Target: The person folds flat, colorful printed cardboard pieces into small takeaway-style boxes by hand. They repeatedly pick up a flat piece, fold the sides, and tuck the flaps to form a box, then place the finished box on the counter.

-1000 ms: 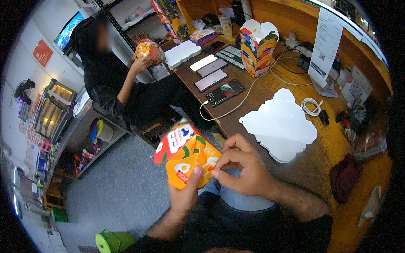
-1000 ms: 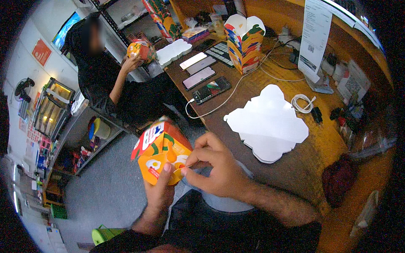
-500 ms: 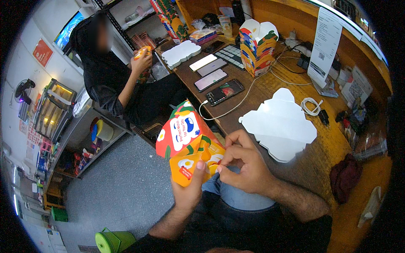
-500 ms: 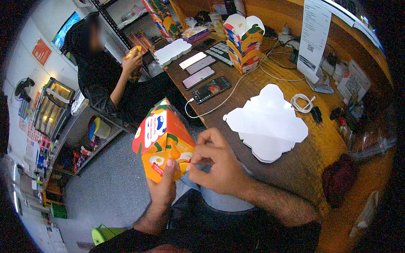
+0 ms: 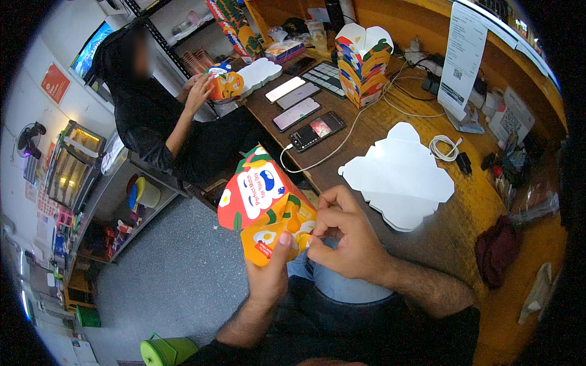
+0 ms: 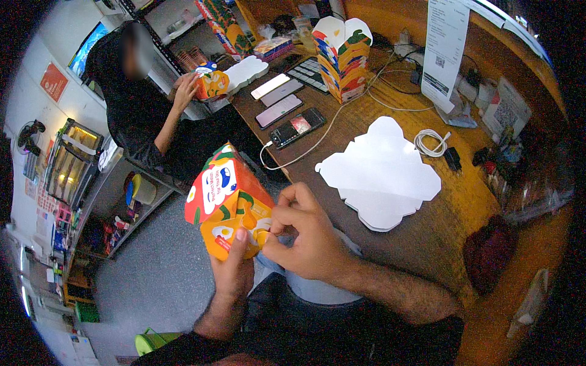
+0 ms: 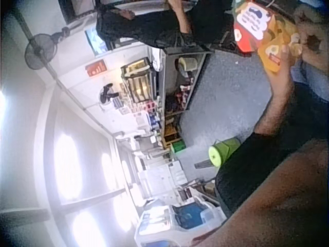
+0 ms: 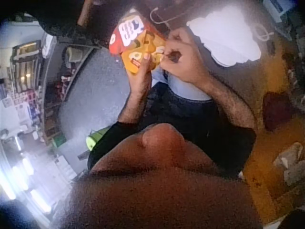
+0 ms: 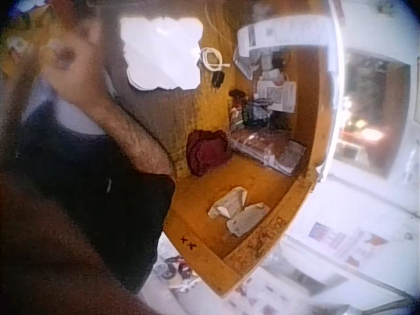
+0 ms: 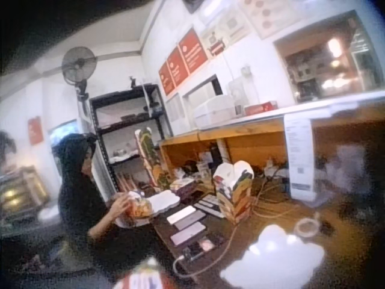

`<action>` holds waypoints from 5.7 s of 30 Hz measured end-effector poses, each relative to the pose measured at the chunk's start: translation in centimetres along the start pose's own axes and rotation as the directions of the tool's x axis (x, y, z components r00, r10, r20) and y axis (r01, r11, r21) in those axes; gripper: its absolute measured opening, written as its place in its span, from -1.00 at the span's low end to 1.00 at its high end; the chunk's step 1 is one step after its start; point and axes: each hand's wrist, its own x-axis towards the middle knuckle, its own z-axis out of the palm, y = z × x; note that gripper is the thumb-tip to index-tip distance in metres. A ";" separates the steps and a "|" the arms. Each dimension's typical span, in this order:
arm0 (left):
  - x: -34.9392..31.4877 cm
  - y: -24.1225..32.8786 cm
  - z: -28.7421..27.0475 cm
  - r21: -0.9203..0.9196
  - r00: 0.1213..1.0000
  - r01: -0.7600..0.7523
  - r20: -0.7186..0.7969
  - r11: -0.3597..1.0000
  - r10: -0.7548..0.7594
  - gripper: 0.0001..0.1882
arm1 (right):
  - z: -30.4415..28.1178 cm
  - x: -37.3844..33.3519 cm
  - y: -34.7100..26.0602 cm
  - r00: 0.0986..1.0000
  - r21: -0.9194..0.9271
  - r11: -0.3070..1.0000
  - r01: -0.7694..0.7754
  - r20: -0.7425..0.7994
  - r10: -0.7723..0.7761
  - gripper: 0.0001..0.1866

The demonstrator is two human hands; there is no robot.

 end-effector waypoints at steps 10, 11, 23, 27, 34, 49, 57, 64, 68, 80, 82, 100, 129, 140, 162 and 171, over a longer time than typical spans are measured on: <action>-0.3 0.4 -0.8 0.192 0.996 -0.080 0.048 0.978 0.072 -0.53 | 0.1 0.2 -0.4 0.998 -0.061 0.997 0.054 -0.028 -0.055 -0.81; -0.2 0.4 -0.8 0.204 0.995 -0.096 0.054 0.974 0.087 -0.53 | 0.2 0.2 -0.7 0.998 -0.046 0.998 0.049 -0.032 -0.051 -0.81; -0.3 0.9 -1.8 0.213 0.979 -0.150 0.170 0.965 0.114 -0.49 | 0.0 0.3 -0.7 0.999 -0.055 0.997 0.053 -0.005 -0.053 -0.75; -0.6 0.0 -3.1 0.260 0.975 -0.137 0.207 0.956 0.084 -0.46 | 0.1 0.1 -0.9 0.996 -0.021 0.996 0.083 -0.042 -0.084 -0.73; -0.1 -1.5 -4.4 0.063 0.987 -0.103 0.129 0.993 0.095 -0.42 | -0.1 0.2 -1.0 0.984 0.213 0.968 -0.137 0.139 0.108 -0.70; -0.5 -1.1 -3.2 0.228 0.976 -0.182 0.156 0.956 0.149 -0.38 | -0.2 0.2 -1.5 0.989 0.232 0.969 -0.088 0.138 0.057 -0.85; -0.3 -0.7 -3.5 0.215 0.957 -0.255 0.198 0.943 0.213 -0.38 | 0.2 0.0 -1.4 0.999 0.097 0.995 0.022 0.036 -0.025 -0.88; -0.7 0.5 -3.6 0.418 0.971 -0.174 0.224 0.892 0.084 -0.38 | 0.4 0.0 -1.0 0.994 0.018 0.995 0.099 0.044 -0.100 -0.87; -0.6 0.3 -3.6 0.389 0.970 -0.179 0.223 0.904 0.096 -0.41 | 0.2 0.1 -1.4 0.996 -0.038 0.997 0.064 0.069 -0.062 -0.85; -0.5 -0.8 -2.8 0.067 0.990 -0.126 0.070 0.990 0.122 -0.48 | 0.2 0.5 -1.8 1.000 0.066 0.998 0.020 -0.020 -0.018 -0.84; -0.2 -1.0 -2.7 0.083 0.992 -0.115 0.059 0.990 0.111 -0.47 | -0.1 0.3 -1.6 1.000 0.054 0.998 -0.010 -0.001 0.010 -0.83; -0.6 -1.4 -0.6 -0.042 0.999 -0.047 0.017 0.998 0.048 -0.48 | -0.1 0.6 -1.7 0.997 0.022 0.999 0.040 -0.074 -0.038 -0.78; -1.5 -0.5 -1.6 0.179 0.978 -0.100 0.197 0.979 0.064 -0.41 | 0.2 -0.1 -2.1 0.998 0.129 0.991 0.037 0.035 -0.042 -0.67; -1.0 -2.3 0.9 -0.069 0.985 -0.114 0.124 0.991 0.122 -0.34 | 0.2 -0.3 -2.0 0.993 -0.060 0.996 -0.063 0.091 0.069 -0.63; -1.5 -5.7 -0.2 -0.200 0.986 -0.072 0.135 0.977 0.100 -0.46 | 0.6 0.1 -1.7 0.970 0.205 0.956 0.208 0.083 -0.229 0.44; -1.0 -7.6 0.3 -0.131 0.982 0.001 0.189 0.991 0.024 -0.47 | 0.0 0.4 -1.7 0.934 -0.009 0.947 0.322 0.168 -0.316 0.36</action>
